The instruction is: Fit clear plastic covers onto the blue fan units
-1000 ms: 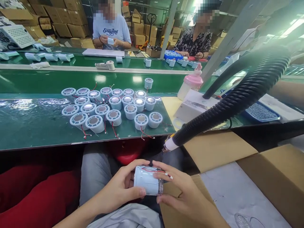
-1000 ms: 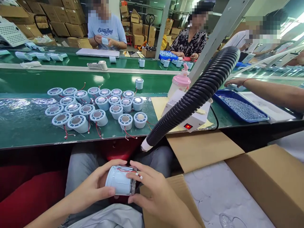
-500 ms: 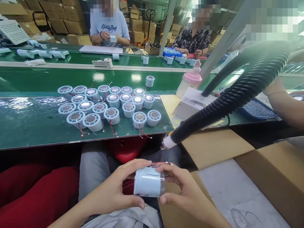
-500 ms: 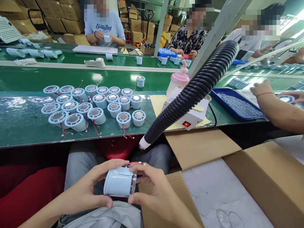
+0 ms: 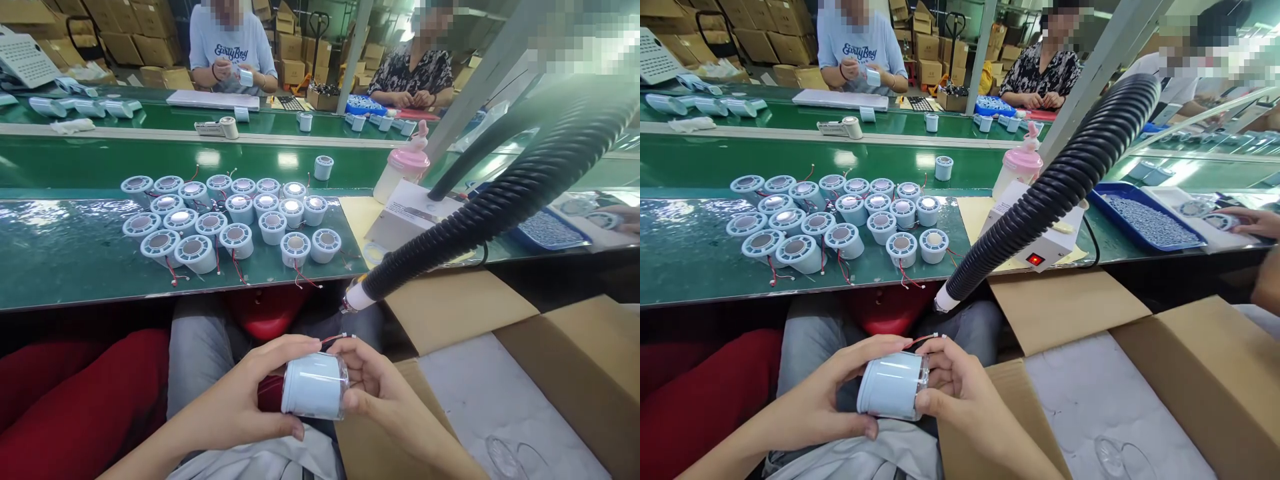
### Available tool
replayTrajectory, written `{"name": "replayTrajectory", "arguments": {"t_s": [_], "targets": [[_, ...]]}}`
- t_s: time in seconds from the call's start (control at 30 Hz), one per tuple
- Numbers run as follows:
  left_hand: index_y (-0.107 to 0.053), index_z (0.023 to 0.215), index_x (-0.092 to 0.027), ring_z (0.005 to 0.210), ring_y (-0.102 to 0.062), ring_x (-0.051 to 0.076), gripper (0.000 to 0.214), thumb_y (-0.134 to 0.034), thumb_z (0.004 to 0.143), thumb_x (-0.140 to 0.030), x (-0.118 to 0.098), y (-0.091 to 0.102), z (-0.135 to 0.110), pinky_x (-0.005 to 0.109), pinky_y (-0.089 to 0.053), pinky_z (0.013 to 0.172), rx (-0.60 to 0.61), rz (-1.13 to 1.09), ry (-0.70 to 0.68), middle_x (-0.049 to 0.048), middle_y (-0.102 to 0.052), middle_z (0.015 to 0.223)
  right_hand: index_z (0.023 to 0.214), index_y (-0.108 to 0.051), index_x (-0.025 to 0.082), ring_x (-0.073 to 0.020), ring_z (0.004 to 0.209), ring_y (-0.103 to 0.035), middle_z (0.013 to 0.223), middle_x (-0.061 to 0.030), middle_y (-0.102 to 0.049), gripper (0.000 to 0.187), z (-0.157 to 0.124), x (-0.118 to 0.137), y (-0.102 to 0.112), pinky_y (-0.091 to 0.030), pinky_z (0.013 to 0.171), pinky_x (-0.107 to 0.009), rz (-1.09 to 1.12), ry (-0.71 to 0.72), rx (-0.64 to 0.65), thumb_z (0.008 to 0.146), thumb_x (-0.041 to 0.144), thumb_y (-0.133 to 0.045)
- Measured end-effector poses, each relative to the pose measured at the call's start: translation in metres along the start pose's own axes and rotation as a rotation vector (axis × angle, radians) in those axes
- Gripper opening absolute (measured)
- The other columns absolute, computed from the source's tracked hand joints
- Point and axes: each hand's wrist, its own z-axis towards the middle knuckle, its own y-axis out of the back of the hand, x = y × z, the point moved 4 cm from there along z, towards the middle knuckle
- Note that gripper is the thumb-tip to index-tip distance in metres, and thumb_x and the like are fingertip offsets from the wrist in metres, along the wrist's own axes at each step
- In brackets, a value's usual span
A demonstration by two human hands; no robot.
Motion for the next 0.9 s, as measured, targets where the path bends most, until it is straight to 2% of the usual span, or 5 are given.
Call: {"name": "replayTrajectory", "arguments": {"t_s": [0.27, 0.47, 0.67, 0.8, 0.9], "targets": [[-0.046, 0.135, -0.037, 0.135, -0.039, 0.029, 0.075, -0.081, 0.069, -0.033, -0.005, 0.001, 0.001, 0.048, -0.031, 0.115, 0.032, 0.067, -0.069, 0.0048, -0.047, 0.144, 0.096, -0.046, 0.017, -0.0084, 0.058, -0.058, 0.072, 0.0029, -0.055, 0.055, 0.005, -0.005, -0.004, -0.050, 0.054, -0.018, 0.055, -0.061, 0.012, 0.075, 0.064, -0.066], [-0.047, 0.135, -0.034, 0.134, -0.041, 0.029, 0.074, -0.081, 0.069, -0.032, -0.008, 0.000, 0.002, 0.047, -0.033, 0.114, 0.046, 0.076, -0.100, 0.0066, -0.049, 0.142, 0.091, -0.044, 0.016, -0.0107, 0.045, -0.060, 0.062, 0.0005, -0.060, 0.058, 0.008, -0.020, -0.003, -0.047, 0.042, -0.016, 0.072, -0.142, 0.016, 0.077, 0.072, -0.056], [-0.043, 0.133, -0.044, 0.133, -0.044, 0.025, 0.078, -0.081, 0.069, -0.024, -0.011, -0.002, 0.004, 0.044, -0.036, 0.112, 0.055, 0.073, -0.216, 0.0008, -0.049, 0.142, 0.100, -0.047, 0.014, -0.0111, 0.036, -0.055, 0.054, -0.0036, -0.063, 0.071, 0.008, -0.029, -0.008, -0.041, 0.031, -0.013, 0.200, -0.291, 0.013, 0.073, 0.080, -0.049], [-0.044, 0.131, -0.047, 0.133, -0.044, 0.025, 0.075, -0.081, 0.069, -0.023, -0.012, -0.003, 0.004, 0.043, -0.038, 0.110, 0.061, 0.060, -0.267, 0.0003, -0.047, 0.143, 0.067, -0.058, 0.008, -0.0069, 0.030, -0.049, 0.050, -0.0065, -0.058, 0.080, 0.006, -0.036, -0.011, -0.036, 0.027, -0.011, 0.277, -0.491, 0.062, 0.093, 0.067, -0.011], [-0.046, 0.130, -0.044, 0.133, -0.043, 0.027, 0.070, -0.079, 0.072, -0.025, -0.011, -0.003, 0.005, 0.044, -0.038, 0.110, 0.072, 0.071, -0.263, 0.0032, -0.045, 0.143, 0.056, -0.059, 0.007, -0.0066, 0.028, -0.049, 0.047, -0.0064, -0.055, 0.094, 0.005, -0.037, -0.013, -0.031, 0.023, -0.011, 0.331, -0.607, 0.072, 0.095, 0.052, 0.013]]}}
